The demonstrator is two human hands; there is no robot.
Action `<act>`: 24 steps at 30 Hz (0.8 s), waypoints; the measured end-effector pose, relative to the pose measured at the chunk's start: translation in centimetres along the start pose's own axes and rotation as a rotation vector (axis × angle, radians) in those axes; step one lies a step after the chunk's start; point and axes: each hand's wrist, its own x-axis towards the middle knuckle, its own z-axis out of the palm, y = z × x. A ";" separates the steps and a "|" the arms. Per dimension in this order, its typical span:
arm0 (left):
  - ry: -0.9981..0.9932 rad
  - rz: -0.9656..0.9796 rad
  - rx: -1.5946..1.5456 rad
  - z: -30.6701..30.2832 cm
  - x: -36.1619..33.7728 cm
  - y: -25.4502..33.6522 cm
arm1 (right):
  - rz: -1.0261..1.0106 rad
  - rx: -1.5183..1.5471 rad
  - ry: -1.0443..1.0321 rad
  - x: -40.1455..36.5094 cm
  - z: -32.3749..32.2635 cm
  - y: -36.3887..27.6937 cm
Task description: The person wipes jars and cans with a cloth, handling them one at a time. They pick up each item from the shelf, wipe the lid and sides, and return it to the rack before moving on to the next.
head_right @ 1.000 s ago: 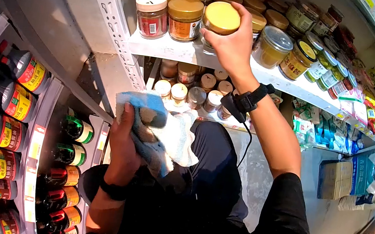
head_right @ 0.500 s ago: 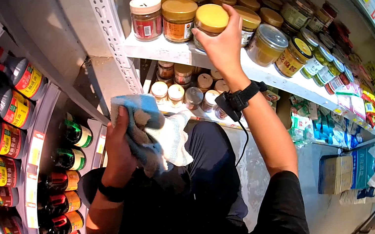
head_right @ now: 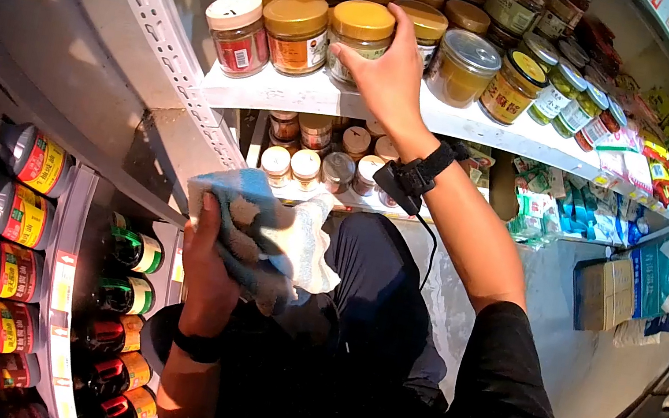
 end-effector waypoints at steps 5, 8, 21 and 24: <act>0.089 -0.012 0.003 0.4 0.1 -0.1 | -0.021 -0.015 -0.018 -0.1 0.3 1.0; 0.107 -0.025 -0.057 0.0 0.3 -0.4 | -0.059 -0.024 -0.047 -0.2 -0.2 1.0; 0.073 -0.019 -0.011 0.0 0.5 0.1 | -0.105 -0.282 -0.006 -1.5 -0.9 0.0; 0.114 -0.039 -0.057 0.5 0.5 0.3 | -0.053 -0.263 -0.004 -1.5 -0.4 0.4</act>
